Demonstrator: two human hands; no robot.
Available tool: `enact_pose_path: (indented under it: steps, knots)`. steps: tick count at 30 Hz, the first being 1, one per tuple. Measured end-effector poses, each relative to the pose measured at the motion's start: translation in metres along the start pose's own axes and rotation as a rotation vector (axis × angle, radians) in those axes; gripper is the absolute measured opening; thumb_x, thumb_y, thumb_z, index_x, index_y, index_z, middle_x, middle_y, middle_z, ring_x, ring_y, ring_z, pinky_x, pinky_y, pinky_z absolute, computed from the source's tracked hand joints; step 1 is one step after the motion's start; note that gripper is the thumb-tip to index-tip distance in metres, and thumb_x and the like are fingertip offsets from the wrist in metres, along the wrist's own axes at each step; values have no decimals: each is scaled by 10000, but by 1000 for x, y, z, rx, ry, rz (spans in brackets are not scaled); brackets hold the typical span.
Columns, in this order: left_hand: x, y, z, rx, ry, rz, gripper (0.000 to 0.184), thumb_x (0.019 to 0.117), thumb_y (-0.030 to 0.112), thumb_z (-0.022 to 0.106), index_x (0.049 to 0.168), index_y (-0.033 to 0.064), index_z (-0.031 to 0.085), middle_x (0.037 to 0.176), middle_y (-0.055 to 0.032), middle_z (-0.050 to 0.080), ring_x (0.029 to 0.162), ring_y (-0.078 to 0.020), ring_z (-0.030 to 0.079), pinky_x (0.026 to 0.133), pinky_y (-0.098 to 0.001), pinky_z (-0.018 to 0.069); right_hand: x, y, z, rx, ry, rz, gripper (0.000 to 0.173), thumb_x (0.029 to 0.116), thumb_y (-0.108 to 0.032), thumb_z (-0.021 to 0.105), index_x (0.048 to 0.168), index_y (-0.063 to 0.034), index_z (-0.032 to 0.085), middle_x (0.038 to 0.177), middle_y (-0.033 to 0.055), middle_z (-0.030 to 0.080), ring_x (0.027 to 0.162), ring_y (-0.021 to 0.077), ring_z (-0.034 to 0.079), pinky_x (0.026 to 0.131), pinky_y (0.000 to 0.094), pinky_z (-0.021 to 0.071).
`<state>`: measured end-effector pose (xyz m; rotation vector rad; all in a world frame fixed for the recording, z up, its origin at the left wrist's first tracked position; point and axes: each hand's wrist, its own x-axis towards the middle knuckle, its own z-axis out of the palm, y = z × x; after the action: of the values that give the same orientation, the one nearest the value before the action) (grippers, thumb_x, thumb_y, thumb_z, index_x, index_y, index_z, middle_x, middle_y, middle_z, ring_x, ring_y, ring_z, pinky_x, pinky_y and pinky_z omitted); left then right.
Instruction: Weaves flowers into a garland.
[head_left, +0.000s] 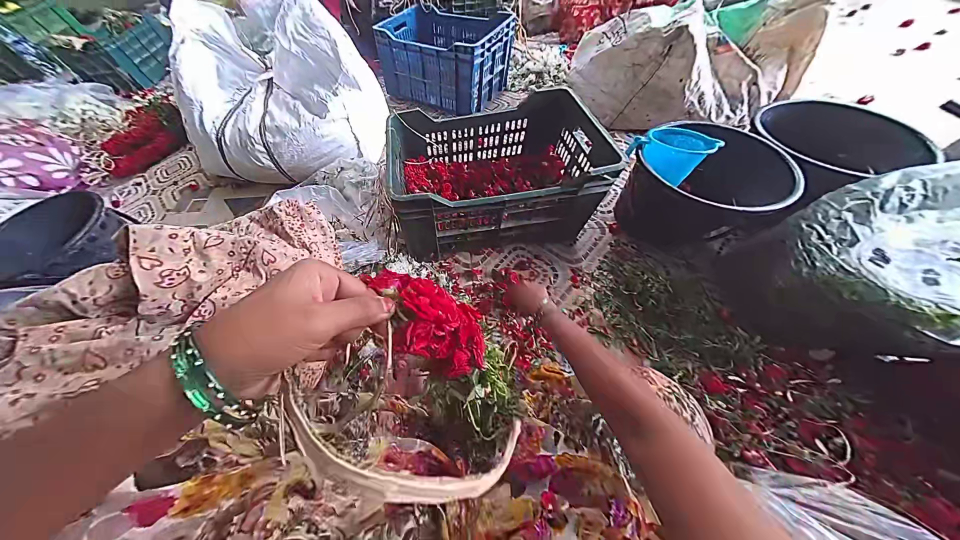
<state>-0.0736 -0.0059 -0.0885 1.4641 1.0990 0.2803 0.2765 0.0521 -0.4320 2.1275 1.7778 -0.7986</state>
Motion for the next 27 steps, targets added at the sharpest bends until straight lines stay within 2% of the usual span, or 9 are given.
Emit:
enact_pose_path:
  steps: [2,5,9,11,14,16,18,22,27]
  knots:
    - [11,2,0,-5,47,-76,341,1039,98,538,734,133,686,496,115,412,397,48,291,378,-125,232,2,13,39,63,128,54,502,987,-35,550,1483,2,484,1459,335,493,1245,540,564,947,680,490]
    - [23,7,1,3,105,-155,306,1047,100,559,768,93,682,506,100,412,394,35,290,378,-130,232,-5,19,44,237,292,100,529,979,-99,570,1492,-27,463,1385,297,569,1226,490,596,982,638,485]
    - [35,6,2,56,129,-152,299,1035,110,594,746,84,667,515,88,440,397,32,292,382,-135,223,-36,20,-2,751,534,59,343,916,-8,594,1250,51,645,1189,263,677,1127,397,650,983,584,483]
    - [40,5,1,92,141,-153,296,1036,119,597,751,76,664,527,79,435,401,23,290,387,-141,225,-59,9,-31,1103,617,-180,254,887,20,539,1103,42,671,985,132,688,852,204,660,770,394,547]
    - [50,1,0,139,133,-149,260,1041,138,594,815,58,695,554,72,493,404,27,306,394,-141,238,-123,-29,-89,1483,387,-747,264,885,-12,480,1042,-79,682,944,-19,708,804,61,670,747,260,579]
    - [57,-3,1,129,122,-138,269,1037,151,601,813,47,706,554,54,537,396,24,321,386,-144,244,-161,-55,-118,1454,158,-1030,226,929,-102,576,1080,-155,735,992,-31,730,846,47,680,780,236,582]
    - [64,-7,2,129,88,-127,336,1038,169,604,721,57,618,522,38,489,390,1,332,384,-158,254,-187,-82,-140,1322,21,-1120,214,962,-109,586,1124,-128,725,993,-16,725,864,54,682,803,240,587]
    - [67,-1,9,174,34,-87,378,1039,118,572,666,69,544,512,38,419,398,-14,320,398,-169,252,-215,-118,-161,965,96,-947,206,972,-23,570,1148,-28,677,965,-3,701,832,15,653,770,204,552]
    - [67,4,10,343,-48,-30,260,1004,102,626,759,25,667,569,9,522,435,-27,361,430,-198,270,-224,-122,-154,991,224,-810,191,975,-54,594,1134,-18,694,934,9,707,793,20,666,754,205,571]
